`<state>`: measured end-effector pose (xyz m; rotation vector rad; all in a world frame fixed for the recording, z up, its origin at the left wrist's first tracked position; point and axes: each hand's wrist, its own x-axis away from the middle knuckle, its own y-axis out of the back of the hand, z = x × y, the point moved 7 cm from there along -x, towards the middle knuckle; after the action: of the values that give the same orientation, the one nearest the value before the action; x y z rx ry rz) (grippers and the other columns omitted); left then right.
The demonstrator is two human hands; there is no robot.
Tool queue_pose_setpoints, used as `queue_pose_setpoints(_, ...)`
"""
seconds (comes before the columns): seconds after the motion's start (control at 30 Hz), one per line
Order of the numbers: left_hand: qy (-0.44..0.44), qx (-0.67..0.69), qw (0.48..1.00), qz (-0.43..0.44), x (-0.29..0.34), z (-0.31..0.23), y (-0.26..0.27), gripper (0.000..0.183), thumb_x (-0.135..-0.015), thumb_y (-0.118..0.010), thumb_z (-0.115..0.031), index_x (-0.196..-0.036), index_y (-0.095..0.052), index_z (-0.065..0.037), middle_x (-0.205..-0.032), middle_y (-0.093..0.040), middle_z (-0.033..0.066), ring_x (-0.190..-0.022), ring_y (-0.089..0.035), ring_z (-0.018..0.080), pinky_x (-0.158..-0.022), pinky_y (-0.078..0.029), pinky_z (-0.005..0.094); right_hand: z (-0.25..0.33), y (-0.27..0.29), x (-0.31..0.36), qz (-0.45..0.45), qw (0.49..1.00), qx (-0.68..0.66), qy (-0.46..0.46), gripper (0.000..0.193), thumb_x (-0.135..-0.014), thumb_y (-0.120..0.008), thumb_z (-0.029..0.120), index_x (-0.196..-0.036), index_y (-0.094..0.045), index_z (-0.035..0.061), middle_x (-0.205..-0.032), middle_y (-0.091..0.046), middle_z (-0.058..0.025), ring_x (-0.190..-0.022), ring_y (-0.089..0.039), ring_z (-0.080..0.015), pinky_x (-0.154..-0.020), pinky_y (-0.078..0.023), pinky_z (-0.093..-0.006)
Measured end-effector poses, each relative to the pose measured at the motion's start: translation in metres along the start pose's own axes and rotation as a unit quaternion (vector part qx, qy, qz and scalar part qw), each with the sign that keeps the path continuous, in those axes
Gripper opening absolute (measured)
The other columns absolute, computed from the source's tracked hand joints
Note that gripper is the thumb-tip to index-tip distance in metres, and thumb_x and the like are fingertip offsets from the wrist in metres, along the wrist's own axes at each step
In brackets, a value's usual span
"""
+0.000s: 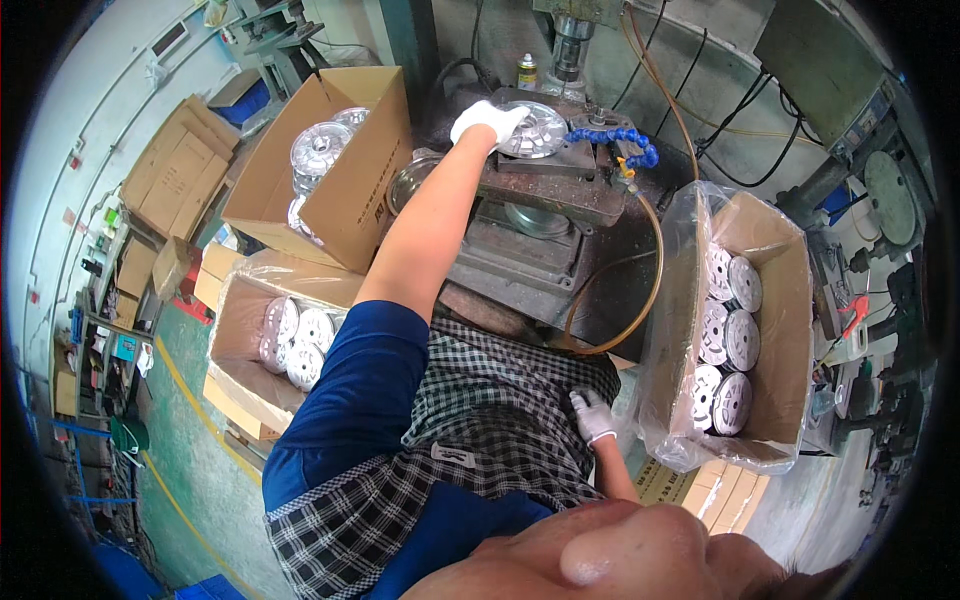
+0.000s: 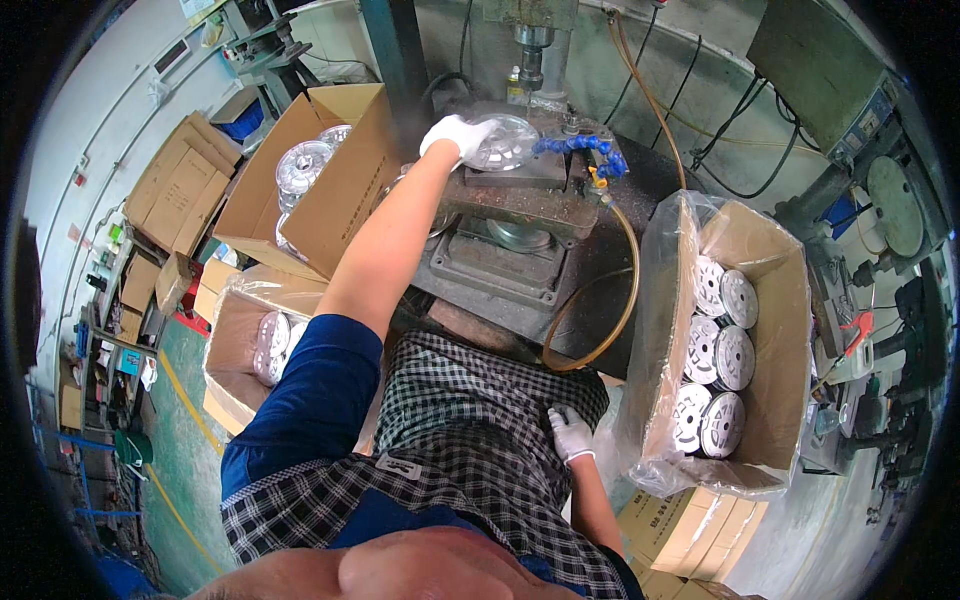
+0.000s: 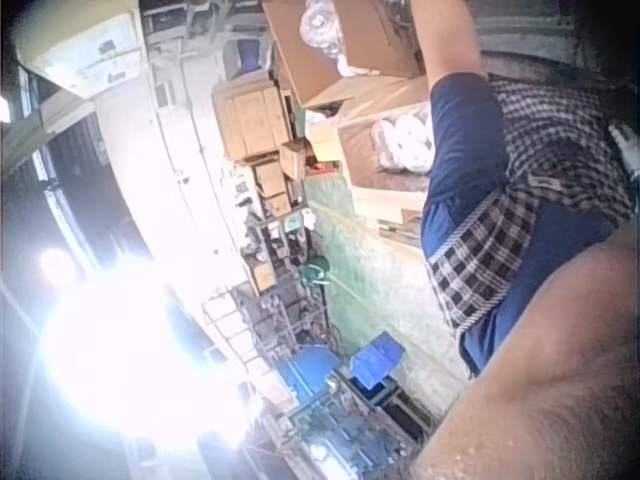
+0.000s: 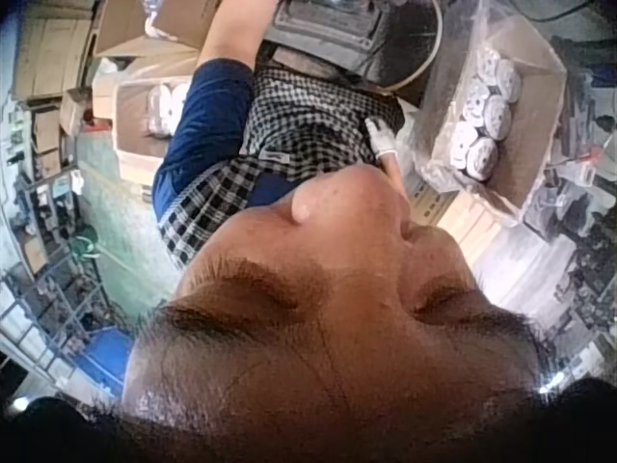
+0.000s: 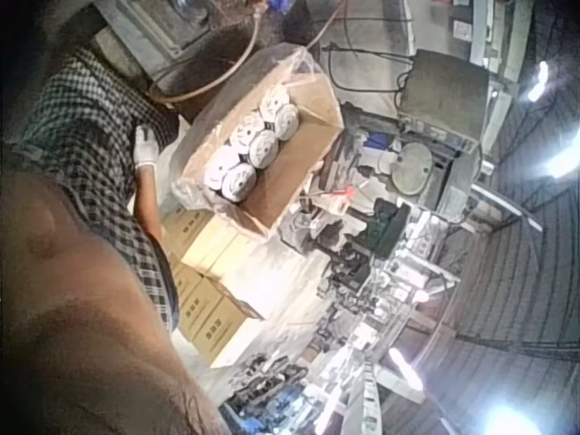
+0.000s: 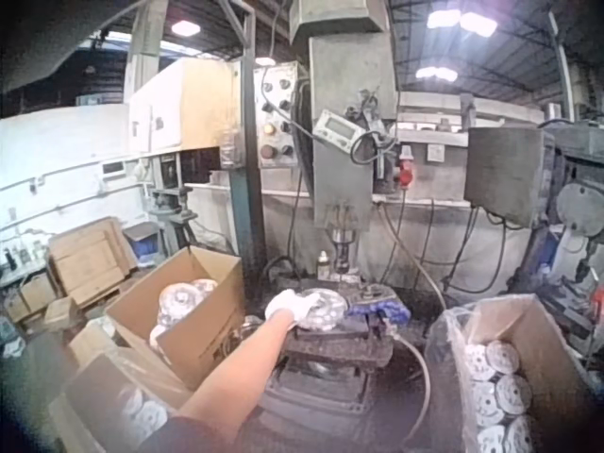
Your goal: Loading circular metal parts from a box onto a workstation machine for processing and then sorting them into another box.
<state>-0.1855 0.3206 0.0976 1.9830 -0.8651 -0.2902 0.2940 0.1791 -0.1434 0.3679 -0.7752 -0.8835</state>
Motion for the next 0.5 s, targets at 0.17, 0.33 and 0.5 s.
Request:
queue_pose_setpoints(0.17,-0.025,0.021,0.998,-0.056,-0.001,0.002,0.005,0.091,-0.069,-0.058,-0.069,-0.129,-0.049,-0.002,-0.130,-0.052,0.0191,-0.119,-0.051,0.0298,-0.097,-0.042,0.0360,-0.003,-0.001,0.001,-0.020,0.999,-0.027,0.022,0.038,-0.088,-0.058,0.036,-0.110,-0.062,0.0042,-0.104,-0.065,-0.0199,-0.099,-0.061,-0.0320,-0.086,-0.045,-0.0343)
queue_pose_setpoints(0.33,-0.048,0.051,0.997,-0.036,0.004,0.003,0.003,0.090,-0.068,-0.059,-0.069,-0.125,-0.053,0.000,-0.128,-0.053,0.0196,-0.119,-0.052,0.0298,-0.098,-0.041,0.0352,-0.013,-0.006,0.006,-0.013,0.998,-0.056,0.017,0.040,-0.089,-0.056,0.038,-0.112,-0.062,0.0058,-0.108,-0.064,-0.0181,-0.103,-0.060,-0.0311,-0.090,-0.044,-0.0343)
queue_pose_setpoints(0.5,-0.043,0.077,0.995,-0.050,-0.020,0.018,-0.015,0.085,-0.064,-0.063,-0.066,-0.117,-0.059,0.000,-0.121,-0.058,0.0187,-0.114,-0.055,0.0310,-0.094,-0.043,0.0353,-0.051,-0.019,-0.019,-0.035,0.997,0.062,-0.031,0.059,-0.088,-0.047,0.054,-0.119,-0.059,0.0048,-0.117,-0.059,-0.0217,-0.111,-0.054,-0.0378,-0.097,-0.040,-0.0400)
